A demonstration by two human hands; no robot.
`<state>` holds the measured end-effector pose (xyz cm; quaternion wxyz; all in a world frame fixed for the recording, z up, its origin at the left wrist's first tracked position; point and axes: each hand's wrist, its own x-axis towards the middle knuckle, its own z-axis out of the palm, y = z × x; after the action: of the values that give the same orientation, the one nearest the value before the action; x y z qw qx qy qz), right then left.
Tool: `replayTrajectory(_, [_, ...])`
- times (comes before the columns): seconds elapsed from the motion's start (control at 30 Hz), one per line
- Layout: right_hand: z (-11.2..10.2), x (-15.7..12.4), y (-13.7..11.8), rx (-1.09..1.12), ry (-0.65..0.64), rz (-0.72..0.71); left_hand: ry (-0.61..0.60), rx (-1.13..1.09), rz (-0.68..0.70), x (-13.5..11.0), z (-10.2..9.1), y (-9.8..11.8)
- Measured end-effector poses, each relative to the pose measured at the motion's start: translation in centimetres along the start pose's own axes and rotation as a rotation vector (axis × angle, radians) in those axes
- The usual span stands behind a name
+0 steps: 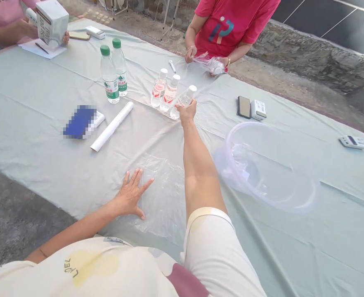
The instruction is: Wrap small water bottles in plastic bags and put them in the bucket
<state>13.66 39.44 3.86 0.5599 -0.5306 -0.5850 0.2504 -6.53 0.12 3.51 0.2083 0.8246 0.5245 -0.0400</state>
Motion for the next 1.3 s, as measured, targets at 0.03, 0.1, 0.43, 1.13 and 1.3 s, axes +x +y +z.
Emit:
replayTrajectory(0.03, [-0.8,-1.4,-0.7,0.051,0.006,0.042,0.0,-0.011,0.001,0.0,-0.1,0.0])
replayTrajectory(0.1, [-2.6,-5.2,-3.1,0.174,-0.009,0.125,0.0,-0.035,0.007,0.0,-0.2,-0.2])
replayTrajectory(0.43, [-7.4,-30.9,-15.3,0.601,-0.354,0.753,0.046,-0.086,0.053,0.0,0.6,-1.1])
replayTrajectory(1.13, [-7.2,-36.7,-14.4,0.201,-0.234,0.605,-0.069,-0.281,0.178,-1.7,-3.2,-3.4])
replayTrajectory(1.3, [-6.7,-36.9,-14.9,0.03,-0.327,0.565,-0.14,-0.298,0.236,-1.6,-5.0,-5.0])
